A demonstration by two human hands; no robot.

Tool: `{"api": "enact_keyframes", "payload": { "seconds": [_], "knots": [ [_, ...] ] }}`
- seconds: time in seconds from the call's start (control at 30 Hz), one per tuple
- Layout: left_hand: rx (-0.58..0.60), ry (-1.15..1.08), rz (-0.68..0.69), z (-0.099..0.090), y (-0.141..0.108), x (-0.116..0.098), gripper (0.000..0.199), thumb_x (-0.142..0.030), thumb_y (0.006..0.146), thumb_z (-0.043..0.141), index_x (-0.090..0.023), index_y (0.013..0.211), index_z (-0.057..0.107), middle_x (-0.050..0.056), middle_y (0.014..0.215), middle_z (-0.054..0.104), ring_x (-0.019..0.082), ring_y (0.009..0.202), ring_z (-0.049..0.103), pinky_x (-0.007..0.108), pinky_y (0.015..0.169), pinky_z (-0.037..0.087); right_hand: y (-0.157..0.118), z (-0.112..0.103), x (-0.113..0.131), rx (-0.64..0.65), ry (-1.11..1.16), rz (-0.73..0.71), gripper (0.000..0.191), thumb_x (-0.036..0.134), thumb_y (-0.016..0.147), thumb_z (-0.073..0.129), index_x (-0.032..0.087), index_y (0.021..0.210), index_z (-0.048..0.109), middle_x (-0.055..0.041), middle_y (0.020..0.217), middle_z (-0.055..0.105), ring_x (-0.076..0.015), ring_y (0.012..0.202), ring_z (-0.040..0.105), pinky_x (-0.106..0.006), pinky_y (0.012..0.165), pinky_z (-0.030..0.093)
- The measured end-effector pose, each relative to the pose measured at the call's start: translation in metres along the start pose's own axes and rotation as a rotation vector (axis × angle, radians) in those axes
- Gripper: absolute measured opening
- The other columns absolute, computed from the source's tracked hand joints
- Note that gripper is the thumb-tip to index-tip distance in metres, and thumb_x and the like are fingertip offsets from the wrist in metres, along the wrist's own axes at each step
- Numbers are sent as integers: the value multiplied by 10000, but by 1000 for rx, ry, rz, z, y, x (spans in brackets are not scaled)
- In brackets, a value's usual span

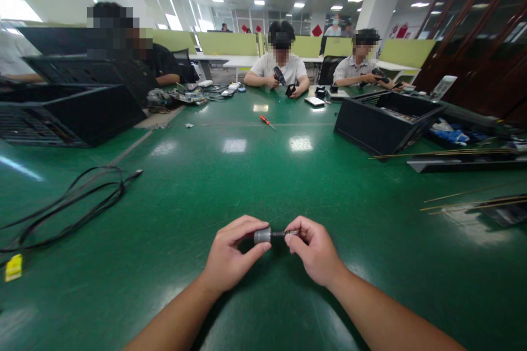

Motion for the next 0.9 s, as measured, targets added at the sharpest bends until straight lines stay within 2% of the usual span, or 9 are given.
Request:
{"api": "enact_keyframes", "payload": {
  "seconds": [0.9],
  "knots": [
    [-2, -8, 12, 0, 1, -3, 261, -189, 810, 779, -230, 1067, 754, 45, 934, 731, 167, 842, 691, 252, 749, 550, -2, -2, 5, -40, -41, -20, 116, 267, 858, 611, 166, 809, 637, 23, 620, 551, -127, 568, 497, -250, 563, 375]
  ]
}}
Point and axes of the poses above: each hand's wrist, its own y-axis towards the middle knuckle, its own z-axis out of the palm, x = y × z, the point moved 7 cm from there along y, towards the middle knuckle
